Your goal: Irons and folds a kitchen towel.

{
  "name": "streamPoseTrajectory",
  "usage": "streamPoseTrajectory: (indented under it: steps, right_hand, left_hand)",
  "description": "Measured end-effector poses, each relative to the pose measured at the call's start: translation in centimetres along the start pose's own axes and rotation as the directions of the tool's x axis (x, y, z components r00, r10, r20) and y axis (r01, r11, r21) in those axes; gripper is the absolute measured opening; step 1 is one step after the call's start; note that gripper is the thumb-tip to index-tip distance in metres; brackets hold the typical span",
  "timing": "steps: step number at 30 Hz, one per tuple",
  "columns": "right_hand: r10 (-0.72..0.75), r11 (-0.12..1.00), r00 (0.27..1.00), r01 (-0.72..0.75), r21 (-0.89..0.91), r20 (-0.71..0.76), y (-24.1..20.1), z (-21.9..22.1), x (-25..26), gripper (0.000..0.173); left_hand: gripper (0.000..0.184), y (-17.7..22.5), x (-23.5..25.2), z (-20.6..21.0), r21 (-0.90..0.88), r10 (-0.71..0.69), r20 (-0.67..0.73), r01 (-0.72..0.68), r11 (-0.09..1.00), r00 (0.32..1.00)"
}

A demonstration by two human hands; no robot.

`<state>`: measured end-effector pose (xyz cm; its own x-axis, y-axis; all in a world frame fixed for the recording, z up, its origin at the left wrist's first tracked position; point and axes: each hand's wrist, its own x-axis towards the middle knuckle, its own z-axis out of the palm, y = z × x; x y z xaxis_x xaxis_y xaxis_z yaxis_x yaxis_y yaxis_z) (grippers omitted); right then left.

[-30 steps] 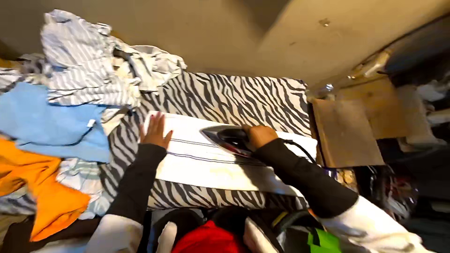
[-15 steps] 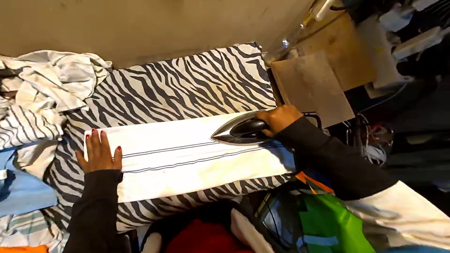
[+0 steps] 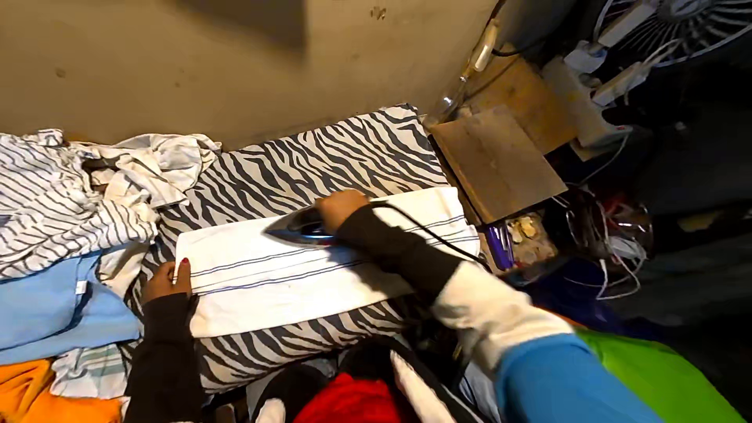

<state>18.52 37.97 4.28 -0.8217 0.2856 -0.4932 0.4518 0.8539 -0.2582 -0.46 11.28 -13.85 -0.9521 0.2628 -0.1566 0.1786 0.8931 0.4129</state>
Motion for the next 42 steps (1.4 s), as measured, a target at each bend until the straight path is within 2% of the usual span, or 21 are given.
streamPoseTrajectory:
  steps: [1,2,4,6,8,10,12,14,15,17,19,21,22,23,26,29,33,38,40,42]
  right_hand:
    - [-0.202,0.977,0.918,0.212,-0.009,-0.341,1.8,6.1,4.9,0.023]
    - [-0.258,0.961,0.874,0.275,-0.020,-0.411,2.0,8.8,8.4,0.022]
    - [-0.251,0.965,0.920,0.261,-0.007,-0.301,0.8,9.5,11.1,0.017]
    - [-0.196,0.977,0.959,0.209,0.045,-0.206,1.7,8.5,10.4,0.017]
    - [-0.083,0.994,0.990,0.089,0.058,-0.111,4.4,6.5,7.3,0.024]
    - [0.001,1.000,0.998,-0.003,-0.028,-0.068,9.1,5.7,4.3,0.028]
    - [0.067,0.991,0.995,-0.076,-0.110,-0.080,14.7,6.1,2.9,0.031]
    - [0.102,0.981,0.977,-0.130,-0.146,-0.186,18.8,6.6,3.0,0.031]
    - [0.107,0.977,0.969,-0.144,-0.154,-0.224,19.4,6.6,3.1,0.030]
    - [0.093,0.975,0.978,-0.127,-0.180,-0.187,18.7,5.7,3.8,0.030]
    - [0.069,0.976,0.985,-0.100,-0.193,-0.158,17.9,4.8,4.7,0.029]
    - [0.156,0.971,0.979,-0.176,-0.160,-0.129,17.8,3.4,4.7,0.034]
    - [0.216,0.962,0.963,-0.238,-0.136,-0.161,18.3,2.4,4.3,0.035]
    - [0.276,0.949,0.934,-0.302,-0.087,-0.227,19.5,1.4,3.5,0.035]
    - [0.458,0.882,0.800,-0.464,0.084,-0.388,24.5,-0.6,0.5,0.038]
    - [0.611,0.784,0.690,-0.595,0.176,-0.388,29.0,-1.7,-1.2,0.046]
    - [0.695,0.707,0.629,-0.687,0.169,-0.349,33.5,-2.1,-1.1,0.056]
    - [0.715,0.688,0.596,-0.693,0.215,-0.365,34.6,-1.6,-0.2,0.057]
    - [0.642,0.736,0.601,-0.657,0.163,-0.477,34.3,-1.1,-0.7,0.066]
    - [0.457,0.830,0.589,-0.552,0.081,-0.666,32.6,0.5,-2.0,0.076]
  left_hand:
    - [0.049,0.5,-0.3,0.1,0.018,-0.017,0.012,0.017,1.000,1.000]
    - [0.051,0.7,-0.4,0.1,0.039,-0.023,0.021,0.022,0.999,1.000]
    - [0.052,0.3,-0.3,0.2,0.064,-0.009,0.012,0.009,0.998,1.000]
    - [0.052,-1.0,0.1,-0.3,0.055,-0.007,-0.039,0.009,0.998,0.999]
    - [0.053,-1.8,0.1,-1.3,0.049,-0.076,-0.065,0.080,0.996,0.995]
    - [0.052,-3.2,-0.3,-2.0,0.074,-0.105,-0.053,0.108,0.991,0.993]
    - [0.049,-5.1,-0.5,-1.6,0.074,0.005,-0.128,0.004,0.997,0.992]
    - [0.061,-4.6,-1.0,-0.9,0.114,0.147,-0.217,-0.124,0.986,0.965]
    - [0.063,-2.8,-1.9,-0.5,0.137,0.217,-0.222,-0.190,0.972,0.950]
    - [0.056,2.9,-4.8,0.7,0.122,0.353,-0.132,-0.338,0.933,0.926]
    - [0.051,7.8,-7.9,3.2,0.073,0.525,-0.002,-0.523,0.849,0.851]
    - [0.058,8.6,-9.7,7.5,0.117,0.707,0.016,-0.703,0.701,0.708]
    - [0.063,8.1,-10.1,9.3,0.127,0.743,0.010,-0.738,0.662,0.669]
    - [0.068,7.4,-10.3,10.5,0.134,0.750,0.020,-0.745,0.654,0.662]
    - [0.073,5.3,-11.1,11.9,0.154,0.711,0.070,-0.712,0.685,0.699]
    - [0.077,5.9,-11.1,12.1,0.124,0.707,0.062,-0.708,0.695,0.704]
    - [0.067,8.7,-11.5,12.3,-0.003,0.704,0.144,-0.711,0.703,0.695]
    - [0.062,9.2,-11.6,12.8,0.007,0.711,0.146,-0.719,0.695,0.688]
    - [0.061,9.3,-11.6,12.6,-0.004,0.688,0.192,-0.701,0.713,0.699]
    - [0.061,9.6,-11.7,12.6,-0.041,0.660,0.209,-0.668,0.743,0.721]
